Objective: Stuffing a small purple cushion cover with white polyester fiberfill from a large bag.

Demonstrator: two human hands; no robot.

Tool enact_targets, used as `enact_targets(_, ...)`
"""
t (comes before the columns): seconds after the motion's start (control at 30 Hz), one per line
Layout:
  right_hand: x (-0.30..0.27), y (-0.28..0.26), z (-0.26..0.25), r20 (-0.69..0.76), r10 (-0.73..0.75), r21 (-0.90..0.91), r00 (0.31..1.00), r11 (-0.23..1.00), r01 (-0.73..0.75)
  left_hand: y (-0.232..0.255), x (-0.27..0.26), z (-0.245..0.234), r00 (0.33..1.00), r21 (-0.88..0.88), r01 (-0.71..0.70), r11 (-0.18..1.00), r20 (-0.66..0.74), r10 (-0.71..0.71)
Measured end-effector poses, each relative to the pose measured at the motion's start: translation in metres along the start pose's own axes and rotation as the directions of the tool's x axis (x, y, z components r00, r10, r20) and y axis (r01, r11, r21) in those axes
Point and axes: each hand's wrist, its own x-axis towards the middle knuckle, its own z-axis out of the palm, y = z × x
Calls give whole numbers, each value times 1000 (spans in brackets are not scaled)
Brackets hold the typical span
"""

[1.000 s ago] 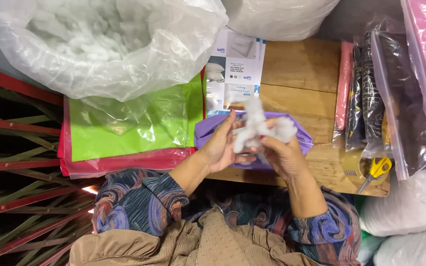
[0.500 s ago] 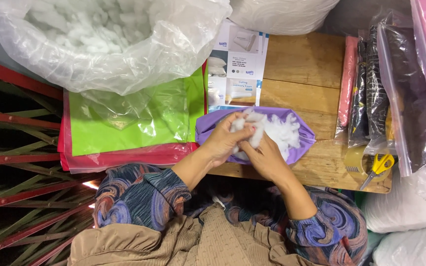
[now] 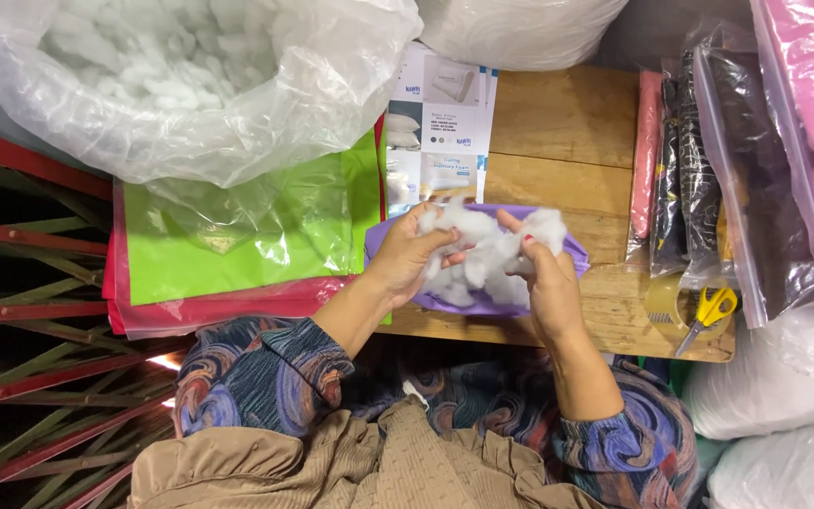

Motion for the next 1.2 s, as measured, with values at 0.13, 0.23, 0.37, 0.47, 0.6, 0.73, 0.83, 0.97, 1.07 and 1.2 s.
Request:
enact_targets(0.13, 16, 24, -13, -33, 20, -63, 999, 998, -22, 13, -4, 5, 1000, 35, 7, 999, 17, -8)
enact_targets(0.23, 11, -14, 5, -23, 20, -51, 1000, 998, -21, 9, 2, 0, 1000, 57, 3, 998, 18, -4)
enact_targets(0.37, 16, -5, -1, -14, 44, 54, 999, 998, -43, 19, -3, 5, 999, 76, -17, 997, 28, 15)
enact_targets(0.47, 30, 12, -11, -29, 50, 42, 998, 998, -49, 24, -2, 5, 999, 70, -9, 997, 33, 7)
enact_targets(0.6, 21, -17, 3, -9, -25, -55, 1000, 998, 24, 12, 10, -9, 999, 71, 0, 997, 49, -3)
enact_targets(0.73, 20, -14, 16, 91, -170, -248, 981, 950, 188, 9, 11, -9, 996, 64, 12, 998, 87, -17)
enact_targets(0.83, 11, -21, 25, 95, -166, -397, 982, 898, 190, 0, 13, -11, 995, 84, 15, 996, 101, -23)
enact_targets(0.97, 18, -24, 14, 96, -173, -284, 980, 939, 194, -8, 29, -25, 998, 158, -61, 986, 13, 59)
enact_targets(1.07, 26, -27, -10, 1, -172, -266, 985, 950, 166, 7, 31, -28, 995, 177, -85, 981, -32, 92)
enact_targets(1.2, 23, -42, -32, -142, -238, -324, 961, 928, 182, 30, 17, -27, 986, 247, -136, 959, -65, 156)
